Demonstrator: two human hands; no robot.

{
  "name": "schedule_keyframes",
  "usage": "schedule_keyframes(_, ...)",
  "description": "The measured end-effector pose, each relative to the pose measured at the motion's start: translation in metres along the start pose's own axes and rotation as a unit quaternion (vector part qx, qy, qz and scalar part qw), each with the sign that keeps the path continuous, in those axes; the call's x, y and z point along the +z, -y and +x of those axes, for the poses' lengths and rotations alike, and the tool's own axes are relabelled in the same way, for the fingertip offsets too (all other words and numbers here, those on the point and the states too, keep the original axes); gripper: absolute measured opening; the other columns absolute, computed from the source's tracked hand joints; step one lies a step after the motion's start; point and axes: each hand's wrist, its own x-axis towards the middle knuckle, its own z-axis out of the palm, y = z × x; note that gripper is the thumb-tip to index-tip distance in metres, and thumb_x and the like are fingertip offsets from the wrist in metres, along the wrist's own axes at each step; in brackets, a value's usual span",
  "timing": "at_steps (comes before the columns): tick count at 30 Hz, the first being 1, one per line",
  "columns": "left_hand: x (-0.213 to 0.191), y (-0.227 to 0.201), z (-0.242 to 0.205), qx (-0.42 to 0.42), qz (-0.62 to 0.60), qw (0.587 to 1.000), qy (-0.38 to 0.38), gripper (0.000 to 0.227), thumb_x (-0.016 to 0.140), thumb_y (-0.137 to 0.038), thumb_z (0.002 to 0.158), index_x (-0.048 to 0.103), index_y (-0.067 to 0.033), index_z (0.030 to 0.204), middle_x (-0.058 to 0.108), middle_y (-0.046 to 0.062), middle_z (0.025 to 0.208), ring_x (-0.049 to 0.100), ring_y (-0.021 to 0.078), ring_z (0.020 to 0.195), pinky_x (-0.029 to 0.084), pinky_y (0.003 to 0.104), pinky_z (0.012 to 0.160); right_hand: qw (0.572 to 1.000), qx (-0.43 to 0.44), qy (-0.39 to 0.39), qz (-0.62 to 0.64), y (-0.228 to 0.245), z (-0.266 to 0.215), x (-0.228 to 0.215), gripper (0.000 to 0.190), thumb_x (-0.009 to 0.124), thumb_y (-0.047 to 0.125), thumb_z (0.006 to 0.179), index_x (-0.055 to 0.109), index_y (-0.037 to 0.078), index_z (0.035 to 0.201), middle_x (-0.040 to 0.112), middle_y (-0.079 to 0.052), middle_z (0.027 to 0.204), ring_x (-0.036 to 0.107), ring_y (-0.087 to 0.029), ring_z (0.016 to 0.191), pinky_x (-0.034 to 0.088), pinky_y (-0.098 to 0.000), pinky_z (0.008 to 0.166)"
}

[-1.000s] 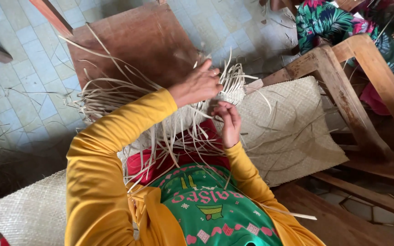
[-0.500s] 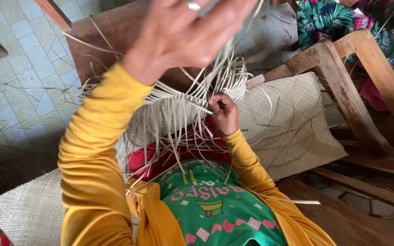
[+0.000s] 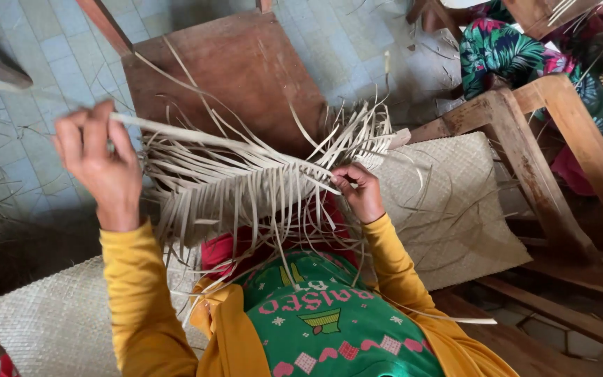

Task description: Weaving dried plant strips together to create or finish a mat

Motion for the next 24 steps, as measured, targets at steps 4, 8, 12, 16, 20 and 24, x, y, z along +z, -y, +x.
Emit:
schedule_keyframes(4, -0.014, 0.013, -0.059, -0.102, -0.033, 0.994, 0.026, 0.025, 0.063, 0.015, 0.096, 0.076, 0.0097, 0.116, 0.061, 0.019, 0.103, 0.058, 0.0322, 0.094, 0.05, 0.041, 0.081, 1.0, 0.007, -0.002, -0.012, 0.008, 0.004, 0.0, 0.012, 0.076, -0.002, 0.088, 0.076, 0.005, 0.098, 0.068, -0.002, 0.089, 0.058, -0.013, 0.077, 0.049, -0.0255, 0.076)
schedule_keyframes(8, -0.035, 0.02, -0.112, -0.258, -0.08, 0.963, -0.013, 0.035, 0.049, 0.013, 0.092, 0.07, 0.0118, 0.12, 0.056, 0.019, 0.109, 0.052, 0.0282, 0.091, 0.046, 0.037, 0.079, 1.0, 0.01, 0.004, -0.015, 0.006, 0.003, 0.003, 0.013, 0.074, -0.004, 0.087, 0.075, 0.005, 0.097, 0.066, -0.001, 0.088, 0.058, -0.013, 0.077, 0.048, -0.0254, 0.075)
schedule_keyframes(12, -0.047, 0.033, -0.145, -0.373, -0.145, 0.914, -0.067, 0.036, 0.046, 0.019, 0.095, 0.055, 0.0061, 0.127, 0.051, 0.017, 0.129, 0.053, 0.0223, 0.096, 0.049, 0.03, 0.076, 1.0, 0.013, 0.004, -0.013, 0.002, 0.004, 0.006, 0.014, 0.073, -0.005, 0.086, 0.074, 0.005, 0.096, 0.067, -0.001, 0.088, 0.059, -0.014, 0.077, 0.049, -0.026, 0.075)
schedule_keyframes(16, -0.047, 0.049, -0.148, -0.424, -0.169, 0.885, -0.087, 0.035, 0.046, 0.016, 0.096, 0.058, 0.0005, 0.124, 0.048, 0.012, 0.124, 0.055, 0.0163, 0.087, 0.053, 0.027, 0.077, 1.0, 0.016, 0.002, -0.006, 0.006, 0.007, 0.009, 0.013, 0.075, -0.004, 0.086, 0.075, 0.005, 0.096, 0.068, -0.001, 0.089, 0.059, -0.013, 0.079, 0.05, -0.0258, 0.077)
schedule_keyframes(20, -0.043, 0.043, -0.137, -0.528, -0.26, 0.807, -0.055, 0.021, 0.054, -0.005, 0.104, 0.068, -0.0061, 0.119, 0.065, 0.0, 0.096, 0.056, 0.0061, 0.077, 0.05, 0.019, 0.073, 0.999, 0.024, 0.024, 0.02, 0.005, 0.002, 0.009, 0.013, 0.074, -0.006, 0.088, 0.074, 0.004, 0.096, 0.068, -0.001, 0.09, 0.06, -0.012, 0.079, 0.05, -0.025, 0.077)
schedule_keyframes(24, -0.035, 0.039, -0.121, -0.529, -0.307, 0.791, -0.03, 0.036, 0.047, 0.003, 0.094, 0.066, -0.0004, 0.124, 0.066, 0.002, 0.094, 0.056, 0.0042, 0.076, 0.048, 0.016, 0.073, 1.0, 0.016, 0.017, 0.02, 0.006, 0.007, 0.01, 0.013, 0.075, -0.002, 0.089, 0.075, 0.005, 0.1, 0.068, -0.001, 0.091, 0.059, -0.013, 0.079, 0.049, -0.0249, 0.076)
